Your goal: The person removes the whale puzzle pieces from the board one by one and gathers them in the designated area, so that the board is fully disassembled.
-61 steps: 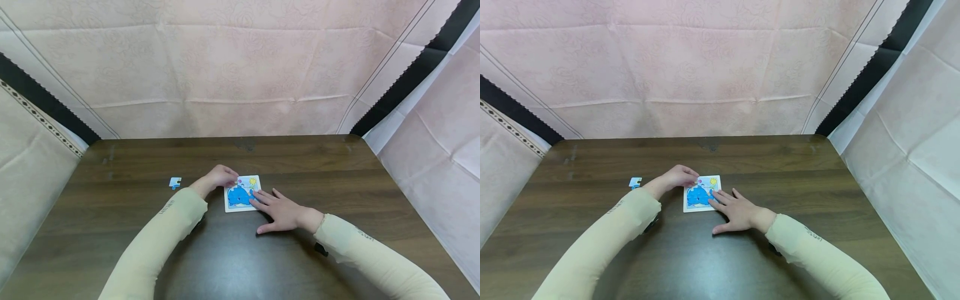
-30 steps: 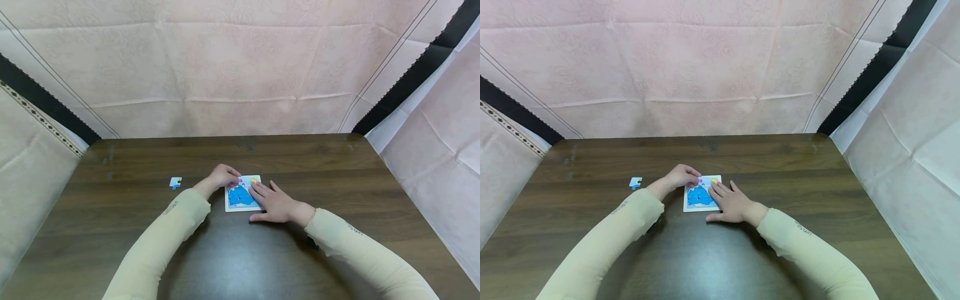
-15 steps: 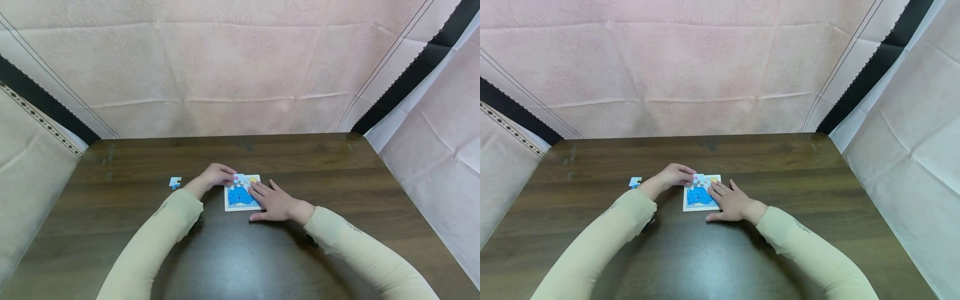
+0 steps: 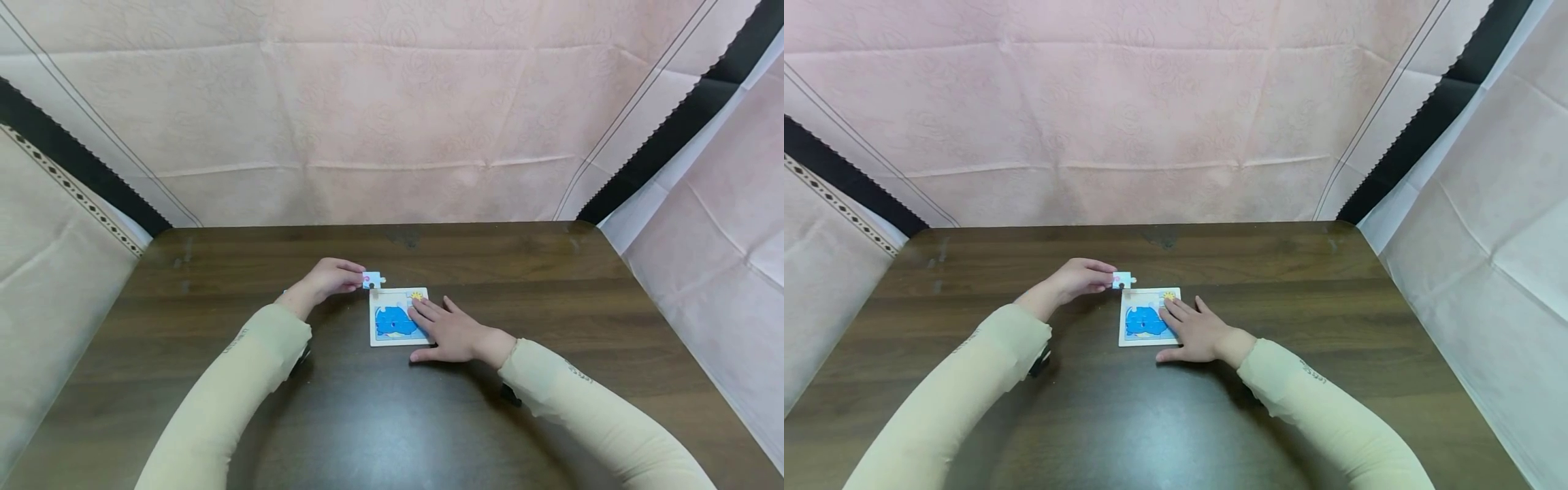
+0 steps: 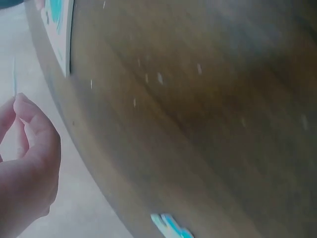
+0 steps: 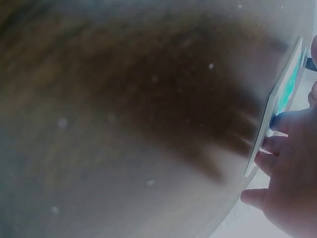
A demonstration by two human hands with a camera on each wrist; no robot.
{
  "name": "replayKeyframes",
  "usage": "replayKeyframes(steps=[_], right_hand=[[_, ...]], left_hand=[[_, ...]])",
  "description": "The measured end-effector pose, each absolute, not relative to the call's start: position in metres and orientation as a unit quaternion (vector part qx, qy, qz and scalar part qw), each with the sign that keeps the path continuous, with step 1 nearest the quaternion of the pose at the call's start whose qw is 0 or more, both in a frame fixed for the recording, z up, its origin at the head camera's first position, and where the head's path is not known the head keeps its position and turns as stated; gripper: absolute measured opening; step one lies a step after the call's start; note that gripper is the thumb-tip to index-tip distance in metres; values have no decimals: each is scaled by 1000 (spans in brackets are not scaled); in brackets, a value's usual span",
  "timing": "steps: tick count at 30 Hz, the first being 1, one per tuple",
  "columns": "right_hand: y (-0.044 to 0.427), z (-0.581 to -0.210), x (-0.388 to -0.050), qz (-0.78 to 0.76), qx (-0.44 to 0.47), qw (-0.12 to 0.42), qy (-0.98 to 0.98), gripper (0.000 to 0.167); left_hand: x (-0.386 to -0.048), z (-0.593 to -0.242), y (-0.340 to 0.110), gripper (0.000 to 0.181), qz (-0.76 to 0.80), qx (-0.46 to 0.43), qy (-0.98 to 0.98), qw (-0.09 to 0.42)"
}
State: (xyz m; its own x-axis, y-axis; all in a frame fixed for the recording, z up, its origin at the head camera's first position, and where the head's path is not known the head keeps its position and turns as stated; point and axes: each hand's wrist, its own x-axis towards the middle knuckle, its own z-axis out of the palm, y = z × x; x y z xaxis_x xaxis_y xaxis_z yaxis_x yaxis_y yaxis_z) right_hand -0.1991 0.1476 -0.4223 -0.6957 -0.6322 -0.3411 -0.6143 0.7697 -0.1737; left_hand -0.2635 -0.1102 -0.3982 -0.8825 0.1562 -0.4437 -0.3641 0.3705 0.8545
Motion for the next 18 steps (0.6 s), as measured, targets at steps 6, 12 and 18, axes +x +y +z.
replayKeyframes(steps=[6,12,18], right_hand=[[148,-423,-199,-23,-342,190,920,87],[149,-423,-199,-26,-348,187,918,86],[148,-422,-199,-27,-351,188,917,86]], left_hand=[[-265,-393,-133,37,569,-61,788,226],[-265,-394,-153,39,582,-58,777,235],[-261,-395,-169,41,568,-59,786,237]])
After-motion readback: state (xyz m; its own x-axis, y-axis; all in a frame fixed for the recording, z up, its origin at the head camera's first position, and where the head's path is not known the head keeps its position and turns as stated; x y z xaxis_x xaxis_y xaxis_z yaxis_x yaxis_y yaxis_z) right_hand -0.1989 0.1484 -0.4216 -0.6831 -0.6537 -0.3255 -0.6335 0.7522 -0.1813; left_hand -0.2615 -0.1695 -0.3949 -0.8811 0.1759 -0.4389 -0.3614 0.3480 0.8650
